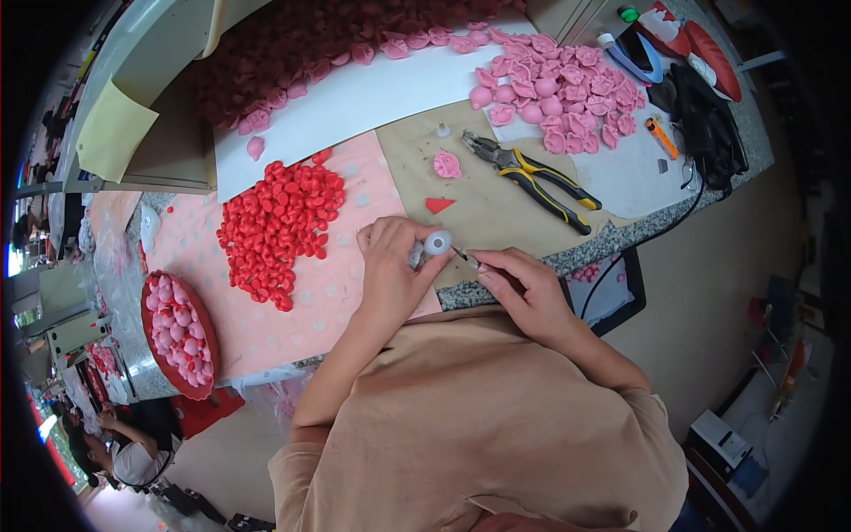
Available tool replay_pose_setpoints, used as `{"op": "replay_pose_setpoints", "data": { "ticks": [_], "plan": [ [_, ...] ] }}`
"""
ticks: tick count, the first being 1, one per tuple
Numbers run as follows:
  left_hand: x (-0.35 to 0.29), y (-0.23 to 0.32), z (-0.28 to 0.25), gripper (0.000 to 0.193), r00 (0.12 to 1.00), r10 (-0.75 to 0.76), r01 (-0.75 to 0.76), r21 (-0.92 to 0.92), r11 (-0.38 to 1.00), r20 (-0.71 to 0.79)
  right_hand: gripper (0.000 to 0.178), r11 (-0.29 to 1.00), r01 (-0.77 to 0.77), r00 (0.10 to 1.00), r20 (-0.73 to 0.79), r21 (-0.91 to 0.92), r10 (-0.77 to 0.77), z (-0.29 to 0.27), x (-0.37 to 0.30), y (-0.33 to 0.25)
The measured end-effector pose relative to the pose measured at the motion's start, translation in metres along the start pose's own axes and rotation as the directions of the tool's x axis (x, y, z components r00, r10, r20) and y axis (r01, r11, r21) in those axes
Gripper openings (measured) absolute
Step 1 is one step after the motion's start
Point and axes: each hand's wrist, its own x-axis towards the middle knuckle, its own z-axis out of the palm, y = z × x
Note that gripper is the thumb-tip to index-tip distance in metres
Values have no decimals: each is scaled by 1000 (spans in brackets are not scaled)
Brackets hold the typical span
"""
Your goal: Assembling small plastic toy components using glue and pliers at a factory workbench.
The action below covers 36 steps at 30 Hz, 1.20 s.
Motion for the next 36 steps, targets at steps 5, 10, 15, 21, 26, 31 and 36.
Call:
{"op": "replay_pose_setpoints", "data": {
  "ticks": [5,10,15,21,26,31,36],
  "plan": [
    [-1,2,4,27,999,-7,8,25,1000,-38,28,999,8,999,-32,44,-6,5,0,2],
    [0,3,6,26,999,-12,14,33,999,-50,27,996,9,1000,-30,84,-6,7,1,3],
    [-2,4,6,26,999,-14,15,34,999,-47,27,997,1,1000,-24,83,1,8,1,2],
    [-4,2,7,27,999,-30,31,20,999,-36,28,995,-33,999,2,91,33,8,4,3],
    [-3,2,7,27,999,-37,37,5,999,-34,27,988,-53,999,18,144,51,9,6,2],
    [-1,4,6,27,998,-41,41,0,999,-40,28,936,-165,986,72,312,150,8,5,4],
    [-3,2,7,27,999,-28,29,8,1000,-27,30,953,-106,994,36,283,100,10,10,0]
  ]
}}
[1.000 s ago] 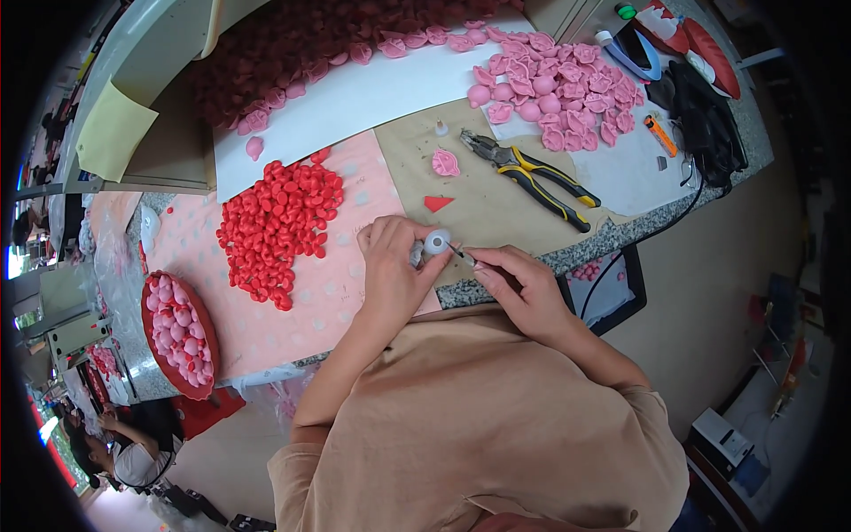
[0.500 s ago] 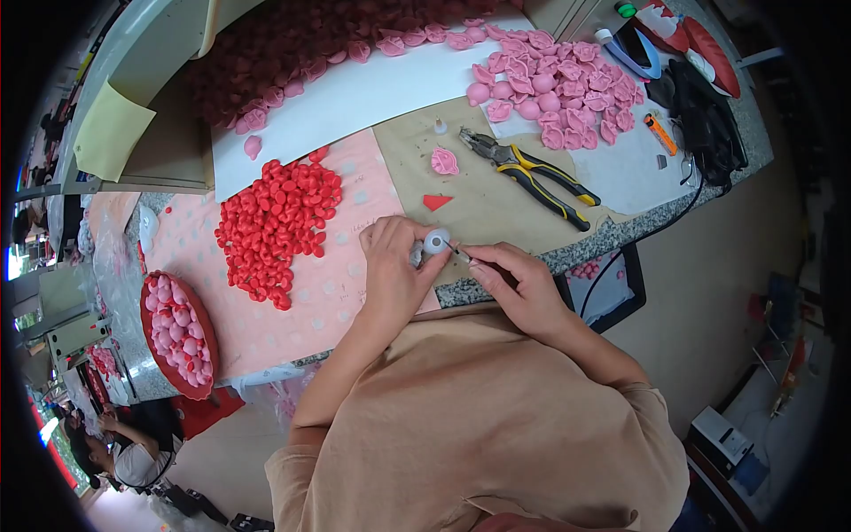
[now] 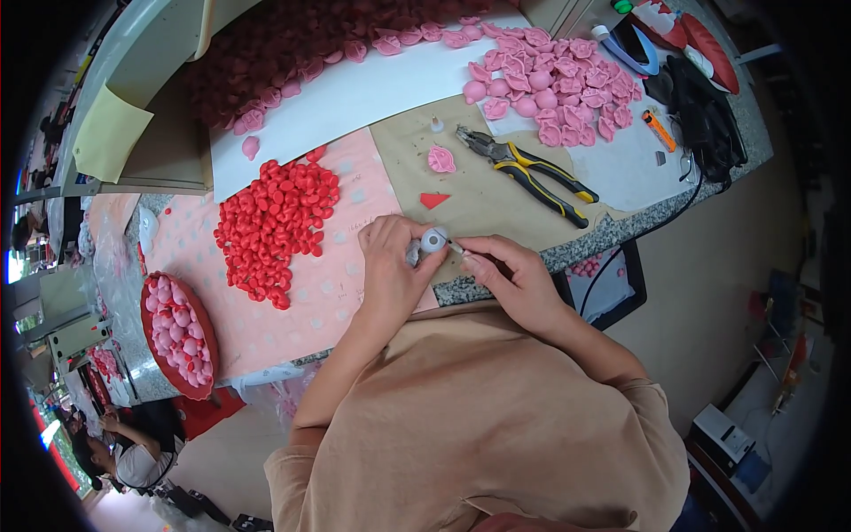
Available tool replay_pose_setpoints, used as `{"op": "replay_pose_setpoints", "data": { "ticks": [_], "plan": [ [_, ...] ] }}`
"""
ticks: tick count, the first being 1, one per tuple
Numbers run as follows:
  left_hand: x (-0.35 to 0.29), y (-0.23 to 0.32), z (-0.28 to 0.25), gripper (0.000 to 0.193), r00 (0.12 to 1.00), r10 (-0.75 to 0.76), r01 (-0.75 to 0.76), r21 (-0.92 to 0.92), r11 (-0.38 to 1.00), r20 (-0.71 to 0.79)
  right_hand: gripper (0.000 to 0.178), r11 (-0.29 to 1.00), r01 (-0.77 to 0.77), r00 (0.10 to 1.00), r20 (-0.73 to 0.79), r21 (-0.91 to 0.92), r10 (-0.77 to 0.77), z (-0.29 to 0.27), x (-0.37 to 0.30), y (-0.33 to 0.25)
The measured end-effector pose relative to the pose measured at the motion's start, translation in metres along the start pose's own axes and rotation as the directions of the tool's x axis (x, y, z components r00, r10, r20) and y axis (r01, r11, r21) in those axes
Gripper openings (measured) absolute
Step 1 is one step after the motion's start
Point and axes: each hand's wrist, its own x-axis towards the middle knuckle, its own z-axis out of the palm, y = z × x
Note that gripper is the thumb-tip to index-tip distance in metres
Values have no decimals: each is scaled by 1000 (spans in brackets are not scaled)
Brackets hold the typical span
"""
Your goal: Assembling small plastic toy components using glue and pliers at a factory workbench.
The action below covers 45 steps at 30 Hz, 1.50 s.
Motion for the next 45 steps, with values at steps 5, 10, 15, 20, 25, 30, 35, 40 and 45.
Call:
{"op": "replay_pose_setpoints", "data": {
  "ticks": [5,10,15,20,25,30,35,40,45],
  "plan": [
    [0,1,1,27,1000,-15,15,-16,1000,-19,32,991,54,998,15,-120,-53,-12,1,-4],
    [0,0,-2,30,1000,-11,11,-17,1000,10,37,987,80,995,71,-139,-71,-9,1,-9],
    [-1,-2,-2,33,1000,-8,8,-4,1000,16,41,984,103,989,120,-143,-86,-7,7,-5],
    [-1,-2,-1,34,1000,-20,20,-1,1000,18,39,985,91,989,133,-145,-72,-8,10,-7],
    [0,-1,-2,34,1000,-11,10,6,1000,16,37,996,24,989,145,-85,-11,-7,10,-8],
    [0,-2,-2,34,1000,-2,2,5,1000,10,33,985,67,989,141,-161,-44,-8,12,-12],
    [0,0,-3,33,1000,-7,7,-5,1000,16,31,998,24,990,141,-64,-15,-7,14,-9],
    [0,-2,-3,31,1000,-6,6,-10,1000,15,30,999,-17,989,147,39,11,-7,17,-8],
    [0,-1,-5,29,999,-33,34,-42,999,20,30,986,-117,978,186,117,94,-10,19,-9]
  ]
}}
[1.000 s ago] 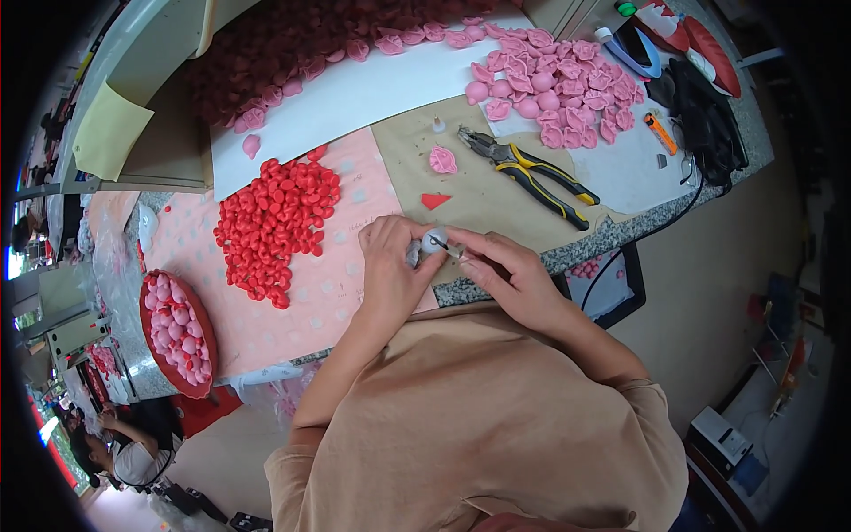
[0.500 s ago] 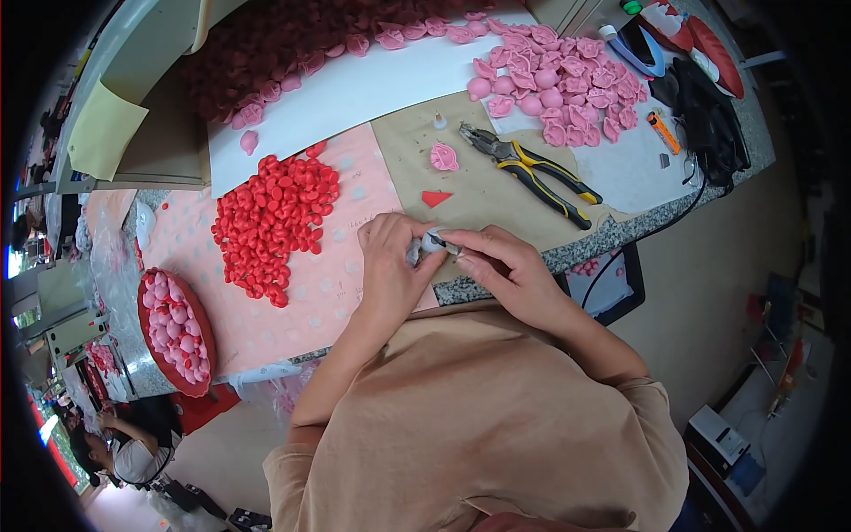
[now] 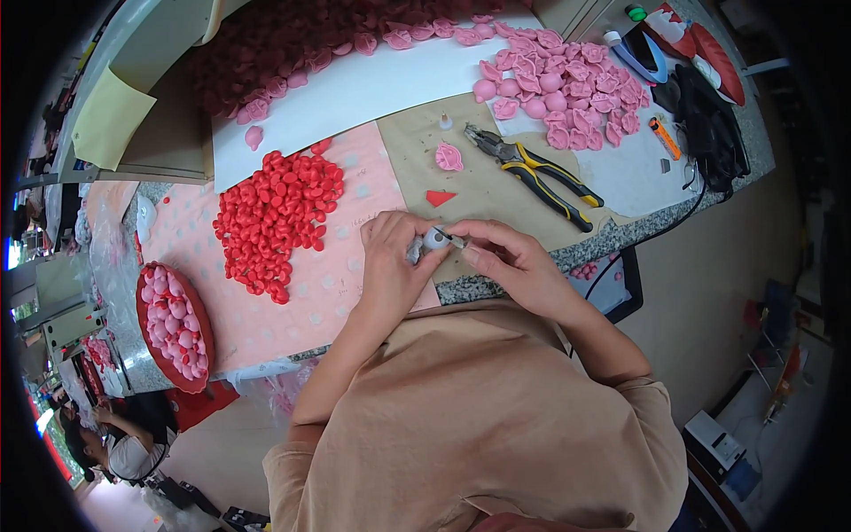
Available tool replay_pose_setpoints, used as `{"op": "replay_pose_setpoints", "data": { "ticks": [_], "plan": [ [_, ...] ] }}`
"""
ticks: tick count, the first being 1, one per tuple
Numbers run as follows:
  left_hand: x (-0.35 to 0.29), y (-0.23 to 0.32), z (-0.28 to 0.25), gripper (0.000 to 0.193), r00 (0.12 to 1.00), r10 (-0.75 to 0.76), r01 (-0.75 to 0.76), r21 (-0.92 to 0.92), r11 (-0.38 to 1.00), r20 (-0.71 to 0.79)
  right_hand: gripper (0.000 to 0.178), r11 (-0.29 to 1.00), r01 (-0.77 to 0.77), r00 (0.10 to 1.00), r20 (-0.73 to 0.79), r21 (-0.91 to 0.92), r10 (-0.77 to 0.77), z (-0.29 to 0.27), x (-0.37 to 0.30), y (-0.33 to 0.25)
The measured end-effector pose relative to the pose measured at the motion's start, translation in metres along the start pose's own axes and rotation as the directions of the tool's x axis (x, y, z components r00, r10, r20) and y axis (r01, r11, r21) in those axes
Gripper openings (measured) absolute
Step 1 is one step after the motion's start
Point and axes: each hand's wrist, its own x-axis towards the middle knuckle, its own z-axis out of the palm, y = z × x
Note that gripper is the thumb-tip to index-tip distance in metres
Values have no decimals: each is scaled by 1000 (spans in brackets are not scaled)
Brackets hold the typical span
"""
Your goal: Assembling small plastic toy components using glue and pliers at a factory workbench.
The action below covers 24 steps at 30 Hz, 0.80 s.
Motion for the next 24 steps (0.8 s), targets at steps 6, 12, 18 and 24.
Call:
{"op": "replay_pose_setpoints", "data": {
  "ticks": [6,12,18,24],
  "plan": [
    [2,-2,-2,30,1000,6,-6,-15,1000,3,31,997,49,998,-28,-64,-51,1,1,2],
    [7,-2,-8,28,999,39,-39,-9,999,32,33,999,47,998,-35,-7,-47,1,2,3],
    [9,-3,-10,27,996,20,-17,-43,999,84,46,977,-123,991,70,175,112,-10,0,-9],
    [7,-4,-11,30,997,25,-23,-38,999,70,42,999,42,997,58,-5,-42,-2,1,5]
  ]
}}
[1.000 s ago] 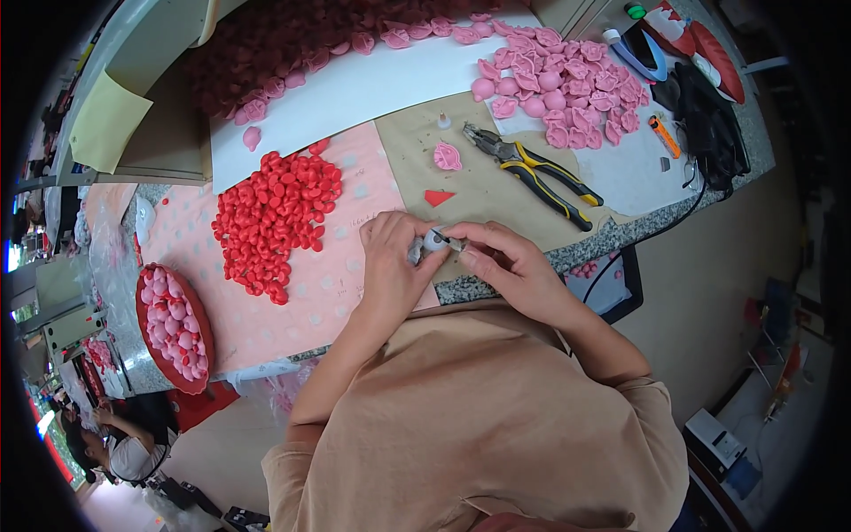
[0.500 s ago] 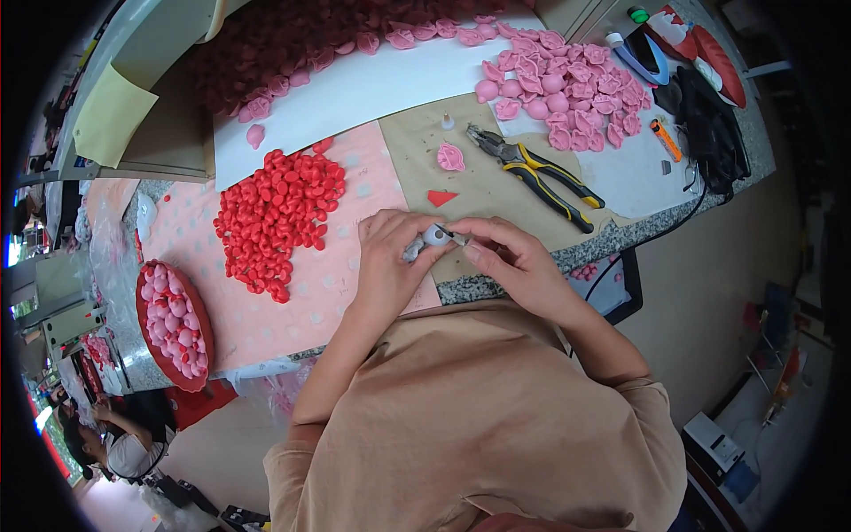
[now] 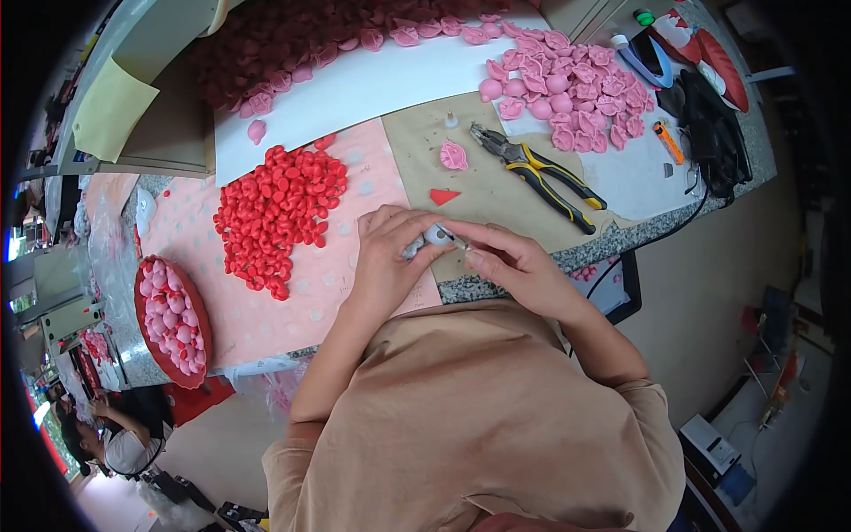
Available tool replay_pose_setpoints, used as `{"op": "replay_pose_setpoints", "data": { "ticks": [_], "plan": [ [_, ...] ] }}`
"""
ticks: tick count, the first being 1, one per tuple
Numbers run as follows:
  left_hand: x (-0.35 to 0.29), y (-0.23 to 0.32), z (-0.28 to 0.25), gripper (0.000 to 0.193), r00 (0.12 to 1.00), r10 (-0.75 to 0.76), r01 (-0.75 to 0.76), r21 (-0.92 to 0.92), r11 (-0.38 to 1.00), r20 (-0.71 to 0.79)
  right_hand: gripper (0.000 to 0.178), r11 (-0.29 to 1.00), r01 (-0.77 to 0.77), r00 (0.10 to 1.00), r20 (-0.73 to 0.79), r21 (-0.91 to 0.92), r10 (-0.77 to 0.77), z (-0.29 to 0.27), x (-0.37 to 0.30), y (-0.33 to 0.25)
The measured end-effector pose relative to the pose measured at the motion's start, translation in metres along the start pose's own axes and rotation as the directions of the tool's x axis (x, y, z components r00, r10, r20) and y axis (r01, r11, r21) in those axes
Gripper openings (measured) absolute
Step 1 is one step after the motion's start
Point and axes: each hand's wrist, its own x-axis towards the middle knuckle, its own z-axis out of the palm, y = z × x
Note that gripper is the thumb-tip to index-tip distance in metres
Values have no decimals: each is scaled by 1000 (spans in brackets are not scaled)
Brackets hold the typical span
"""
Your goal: Assembling small plastic toy components using glue and pliers at a factory workbench.
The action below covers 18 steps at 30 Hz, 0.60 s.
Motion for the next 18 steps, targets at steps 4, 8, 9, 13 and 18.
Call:
{"op": "replay_pose_setpoints", "data": {
  "ticks": [4,8,9,13,18],
  "plan": [
    [1,-1,-2,31,999,17,-17,-16,1000,33,38,992,36,999,-6,-121,-37,-2,-1,-2],
    [3,-9,-3,31,996,33,-29,-56,998,77,36,989,39,999,-15,-142,-42,-1,2,-5],
    [4,-9,-4,31,997,33,-29,-55,998,77,36,995,37,999,-36,-90,-40,-1,3,-4],
    [7,-6,-7,29,994,43,-41,-23,999,104,37,959,-203,979,17,198,204,0,0,-10],
    [8,-6,-9,28,993,38,-35,-25,999,116,42,913,-209,974,-3,350,225,-2,-2,-17]
  ]
}}
